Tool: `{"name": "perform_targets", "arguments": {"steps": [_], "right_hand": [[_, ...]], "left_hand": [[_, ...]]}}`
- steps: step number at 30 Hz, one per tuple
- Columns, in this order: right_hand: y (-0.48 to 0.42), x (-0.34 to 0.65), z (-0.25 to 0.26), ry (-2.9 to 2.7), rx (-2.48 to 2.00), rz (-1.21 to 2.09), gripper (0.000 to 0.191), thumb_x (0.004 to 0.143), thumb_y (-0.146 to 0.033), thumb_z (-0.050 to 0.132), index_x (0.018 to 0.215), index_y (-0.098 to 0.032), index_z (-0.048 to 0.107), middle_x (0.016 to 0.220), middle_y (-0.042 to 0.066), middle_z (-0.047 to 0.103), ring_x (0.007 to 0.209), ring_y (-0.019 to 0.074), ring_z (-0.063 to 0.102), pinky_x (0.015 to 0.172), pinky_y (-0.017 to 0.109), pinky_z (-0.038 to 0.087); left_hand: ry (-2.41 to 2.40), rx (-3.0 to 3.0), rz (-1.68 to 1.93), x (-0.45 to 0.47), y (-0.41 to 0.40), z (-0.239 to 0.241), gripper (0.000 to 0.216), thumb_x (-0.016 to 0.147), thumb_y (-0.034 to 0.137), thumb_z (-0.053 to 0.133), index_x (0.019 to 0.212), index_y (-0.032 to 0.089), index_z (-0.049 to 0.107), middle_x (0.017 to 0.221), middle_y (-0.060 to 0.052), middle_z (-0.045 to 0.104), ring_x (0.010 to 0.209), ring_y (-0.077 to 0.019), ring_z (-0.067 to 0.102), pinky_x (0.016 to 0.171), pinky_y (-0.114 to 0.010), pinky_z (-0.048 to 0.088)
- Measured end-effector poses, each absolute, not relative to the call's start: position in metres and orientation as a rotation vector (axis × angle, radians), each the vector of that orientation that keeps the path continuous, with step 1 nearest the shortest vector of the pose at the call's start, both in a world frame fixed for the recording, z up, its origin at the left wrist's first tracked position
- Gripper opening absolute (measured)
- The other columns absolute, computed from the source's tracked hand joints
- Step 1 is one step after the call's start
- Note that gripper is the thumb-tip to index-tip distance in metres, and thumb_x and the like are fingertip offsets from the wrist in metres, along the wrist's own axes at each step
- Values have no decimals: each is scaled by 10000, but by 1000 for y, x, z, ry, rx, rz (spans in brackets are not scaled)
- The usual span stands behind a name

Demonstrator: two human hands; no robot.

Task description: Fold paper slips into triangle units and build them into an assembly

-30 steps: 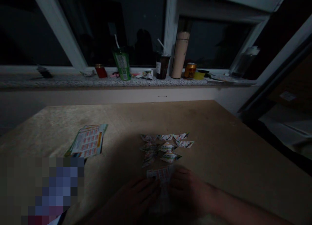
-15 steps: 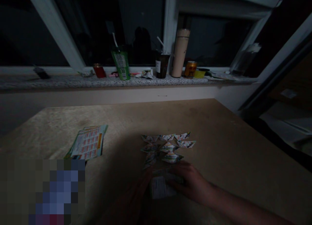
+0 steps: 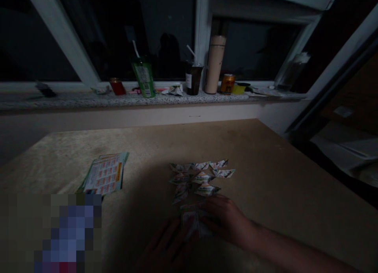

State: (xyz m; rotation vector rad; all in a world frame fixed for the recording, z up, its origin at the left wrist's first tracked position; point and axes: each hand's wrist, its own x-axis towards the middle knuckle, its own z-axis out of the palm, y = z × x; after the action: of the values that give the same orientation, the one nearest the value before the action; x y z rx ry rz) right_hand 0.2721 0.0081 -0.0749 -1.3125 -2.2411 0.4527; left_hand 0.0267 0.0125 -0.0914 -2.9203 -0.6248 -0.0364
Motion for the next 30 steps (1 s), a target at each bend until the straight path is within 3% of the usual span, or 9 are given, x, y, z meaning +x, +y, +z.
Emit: {"name": "perform_targets", "arguments": {"steps": [7, 15, 24, 30], "right_hand": [[4, 269, -80, -2260, -1410, 228, 344, 802, -260, 630, 1129, -166, 578, 1012, 96, 637, 891, 249, 573, 763, 362, 461], [4, 268, -75, -2205, -1473, 271, 249, 795, -244, 630, 1038, -190, 610, 958, 64, 608, 884, 239, 510, 777, 379, 398], [7, 266, -74, -2146, -1446, 274, 203, 785, -214, 657, 980, -178, 613, 966, 62, 613, 907, 237, 498, 792, 355, 363], [10, 265, -73, -2151, -1434, 204, 151, 780, -217, 673, 913, -167, 622, 899, 59, 624, 862, 229, 511, 774, 349, 357]], "left_hand": [[-628, -2849, -13, 28, 14, -77, 808, 710, -9, 486, 1442, 267, 284, 1456, -7, 394, 1226, -227, 468, 936, -331, 436], [-666, -2804, -23, 26, 13, -86, 807, 731, 0, 466, 1453, 292, 253, 1428, -14, 441, 1180, -228, 510, 927, -357, 406], [-617, -2779, -207, 27, 13, -88, 690, 767, 26, 428, 1416, 246, 352, 1434, 1, 441, 1281, -199, 380, 1083, -365, 172], [-643, -2899, 16, 34, 15, -75, 720, 761, 36, 446, 1445, 198, 287, 1466, -44, 383, 1299, -219, 381, 1041, -355, 297]]}}
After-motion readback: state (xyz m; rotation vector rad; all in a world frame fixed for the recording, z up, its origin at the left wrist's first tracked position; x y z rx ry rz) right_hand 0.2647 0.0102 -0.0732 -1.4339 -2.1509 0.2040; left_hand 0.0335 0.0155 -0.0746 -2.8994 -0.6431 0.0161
